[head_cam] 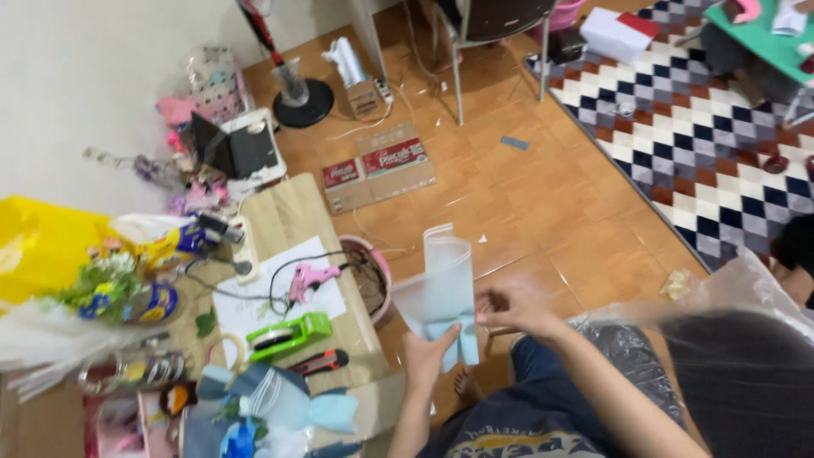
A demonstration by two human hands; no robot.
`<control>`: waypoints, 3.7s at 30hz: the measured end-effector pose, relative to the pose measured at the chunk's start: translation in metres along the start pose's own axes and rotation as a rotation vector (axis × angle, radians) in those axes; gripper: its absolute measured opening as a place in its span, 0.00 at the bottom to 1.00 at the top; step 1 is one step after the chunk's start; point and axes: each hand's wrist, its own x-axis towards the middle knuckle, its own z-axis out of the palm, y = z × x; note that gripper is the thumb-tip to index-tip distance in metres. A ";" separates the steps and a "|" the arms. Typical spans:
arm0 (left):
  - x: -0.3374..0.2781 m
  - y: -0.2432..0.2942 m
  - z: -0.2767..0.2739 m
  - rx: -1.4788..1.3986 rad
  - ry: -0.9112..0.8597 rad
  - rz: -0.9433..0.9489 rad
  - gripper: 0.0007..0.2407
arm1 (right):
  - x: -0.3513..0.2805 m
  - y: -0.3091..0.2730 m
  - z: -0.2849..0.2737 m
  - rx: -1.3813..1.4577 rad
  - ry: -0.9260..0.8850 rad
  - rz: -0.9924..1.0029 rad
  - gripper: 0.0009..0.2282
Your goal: The person folds a sheet of light blue wrapping paper and places it around a bouquet containing a blue teddy bear and artificial flowers. They repeat this process with additional sheets, arranging them around the bouquet to create a decorative wrap.
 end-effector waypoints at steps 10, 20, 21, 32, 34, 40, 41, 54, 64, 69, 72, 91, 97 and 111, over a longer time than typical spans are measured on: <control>0.010 -0.020 -0.014 0.308 0.143 0.293 0.18 | -0.037 -0.201 0.021 -0.716 0.122 -0.673 0.15; -0.033 -0.046 -0.056 0.188 0.331 0.628 0.13 | 0.048 -0.191 0.108 -1.388 -1.002 -0.133 0.14; -0.036 -0.052 -0.060 0.230 0.357 0.664 0.12 | 0.057 -0.186 0.111 -1.372 -1.130 -0.114 0.12; -0.079 -0.072 -0.081 0.266 0.362 0.449 0.12 | 0.096 -0.135 0.145 -1.298 -1.440 0.049 0.13; -0.082 -0.076 -0.084 0.242 0.363 0.448 0.13 | 0.101 -0.146 0.148 -1.293 -1.457 0.058 0.14; -0.074 -0.118 -0.091 -0.410 0.498 0.049 0.20 | 0.072 -0.233 0.155 -0.876 -0.728 -0.301 0.19; -0.078 -0.109 -0.095 -0.487 0.554 0.029 0.21 | 0.082 -0.216 0.146 -0.739 -0.578 -0.387 0.23; -0.127 -0.064 -0.107 -0.658 0.477 0.032 0.18 | 0.059 0.006 0.176 -0.312 -0.463 0.026 0.04; -0.116 -0.063 -0.105 -0.606 0.387 0.060 0.21 | 0.036 -0.023 0.169 -0.266 -0.437 0.034 0.07; -0.100 -0.094 -0.101 -0.584 0.415 0.066 0.20 | 0.036 -0.018 0.168 -0.268 -0.444 0.047 0.06; -0.104 -0.092 -0.100 -0.582 0.452 0.069 0.16 | 0.024 -0.032 0.178 -0.277 -0.455 0.049 0.10; -0.123 -0.080 -0.099 -0.649 0.549 0.012 0.18 | 0.035 0.007 0.175 -0.279 -0.487 0.048 0.08; -0.116 -0.096 -0.095 -0.623 0.583 0.013 0.17 | 0.016 -0.037 0.180 -0.334 -0.539 0.071 0.07; -0.126 -0.096 -0.102 -0.651 0.500 -0.027 0.23 | 0.024 -0.019 0.185 -0.388 -0.534 0.045 0.05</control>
